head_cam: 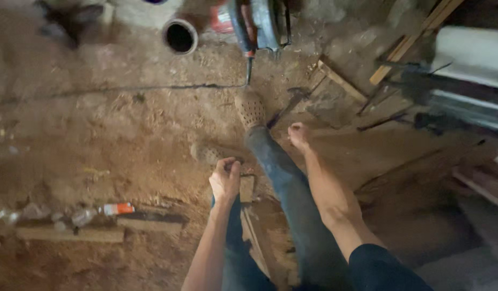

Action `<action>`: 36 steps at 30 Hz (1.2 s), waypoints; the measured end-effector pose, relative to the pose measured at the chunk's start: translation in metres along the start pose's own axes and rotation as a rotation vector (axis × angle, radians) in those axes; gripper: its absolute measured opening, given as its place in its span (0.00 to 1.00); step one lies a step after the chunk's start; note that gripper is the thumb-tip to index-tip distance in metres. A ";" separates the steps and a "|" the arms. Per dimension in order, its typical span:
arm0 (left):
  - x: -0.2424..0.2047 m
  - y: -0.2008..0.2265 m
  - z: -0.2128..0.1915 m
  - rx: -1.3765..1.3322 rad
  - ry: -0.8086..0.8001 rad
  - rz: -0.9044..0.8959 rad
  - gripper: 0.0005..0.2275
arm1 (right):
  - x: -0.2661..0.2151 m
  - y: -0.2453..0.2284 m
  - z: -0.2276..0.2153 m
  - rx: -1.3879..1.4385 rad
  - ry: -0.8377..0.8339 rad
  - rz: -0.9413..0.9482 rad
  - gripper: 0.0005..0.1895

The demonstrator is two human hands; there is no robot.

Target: The person positions a long wooden plank on a workbench and aligns a thin wooden strip along its edge. They use a hammer to tap the strip into place, then pick up a mallet to further secure it. The person repeats this process with additional strips, occasionally adjusting their position and retrieving tools from the floor.

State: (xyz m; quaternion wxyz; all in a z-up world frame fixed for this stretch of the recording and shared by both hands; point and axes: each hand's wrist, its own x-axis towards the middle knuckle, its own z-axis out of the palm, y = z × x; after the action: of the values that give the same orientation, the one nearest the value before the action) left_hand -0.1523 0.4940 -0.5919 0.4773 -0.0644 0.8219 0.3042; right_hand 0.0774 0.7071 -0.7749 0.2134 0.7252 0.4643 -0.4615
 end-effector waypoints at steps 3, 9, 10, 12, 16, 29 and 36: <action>0.045 -0.011 0.043 -0.013 -0.006 -0.036 0.14 | 0.080 0.005 0.013 -0.042 -0.075 0.124 0.20; 0.109 -0.037 0.115 -0.005 -0.039 -0.027 0.13 | 0.162 0.009 0.032 -0.131 0.006 0.046 0.26; 0.113 -0.044 0.120 0.013 -0.046 -0.037 0.12 | 0.164 0.015 0.038 -0.136 0.023 0.030 0.28; 0.110 -0.059 0.119 0.014 -0.047 -0.069 0.12 | 0.162 0.028 0.049 -0.165 0.043 -0.007 0.30; 0.105 -0.069 0.115 0.035 -0.035 -0.132 0.14 | 0.169 0.017 0.035 -0.243 0.178 -0.187 0.36; -0.076 0.072 0.012 -0.949 0.017 0.181 0.25 | -0.277 -0.169 -0.045 -0.450 -0.172 -1.309 0.12; -0.178 0.122 -0.108 -1.068 0.588 -0.028 0.18 | -0.470 -0.198 -0.069 -0.388 -0.794 -1.085 0.22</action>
State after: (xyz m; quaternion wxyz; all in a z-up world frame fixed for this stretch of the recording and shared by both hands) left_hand -0.1850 0.4987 -0.3530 0.1357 -0.3870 0.6521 0.6377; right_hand -0.1293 0.6285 -0.3100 0.2319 0.1161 0.7219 -0.6416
